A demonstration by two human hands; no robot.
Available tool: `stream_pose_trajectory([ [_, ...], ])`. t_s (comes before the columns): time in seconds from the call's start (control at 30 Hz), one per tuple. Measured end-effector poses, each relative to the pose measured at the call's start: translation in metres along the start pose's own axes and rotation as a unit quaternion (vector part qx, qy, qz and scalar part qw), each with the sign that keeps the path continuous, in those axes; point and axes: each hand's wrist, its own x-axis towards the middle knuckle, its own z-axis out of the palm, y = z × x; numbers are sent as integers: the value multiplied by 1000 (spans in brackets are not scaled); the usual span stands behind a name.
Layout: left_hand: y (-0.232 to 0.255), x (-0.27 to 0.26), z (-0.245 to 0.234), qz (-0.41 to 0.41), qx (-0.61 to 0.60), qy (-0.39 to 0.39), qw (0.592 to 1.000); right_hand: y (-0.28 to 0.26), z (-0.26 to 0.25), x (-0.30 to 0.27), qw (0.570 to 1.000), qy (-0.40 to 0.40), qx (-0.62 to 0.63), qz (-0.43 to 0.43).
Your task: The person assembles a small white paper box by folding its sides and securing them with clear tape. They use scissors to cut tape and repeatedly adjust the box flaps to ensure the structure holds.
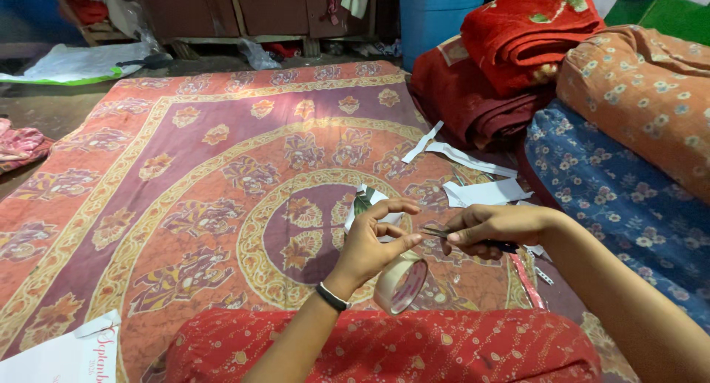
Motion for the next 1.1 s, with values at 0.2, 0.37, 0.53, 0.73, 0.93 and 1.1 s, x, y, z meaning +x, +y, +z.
stream_pose_trajectory([
  [0.2,4,-1,2,-13,3,-7,1000,-14,4,7,999,4,-40,5],
  [0.37,4,0,7,-10,-16,-6,1000,-15,7,12,1000,-28,2,5],
  [0.53,-1,0,9,-2,-33,2,999,-10,5,16,999,-24,34,5],
  [0.73,-7,1,9,-4,-36,8,999,-3,1,22,998,-32,55,6],
  [0.93,-17,-3,8,-24,-4,26,999,6,-6,23,997,-3,77,20],
  [1.1,-31,2,9,35,15,109,993,34,12,29,985,159,-56,-34],
])
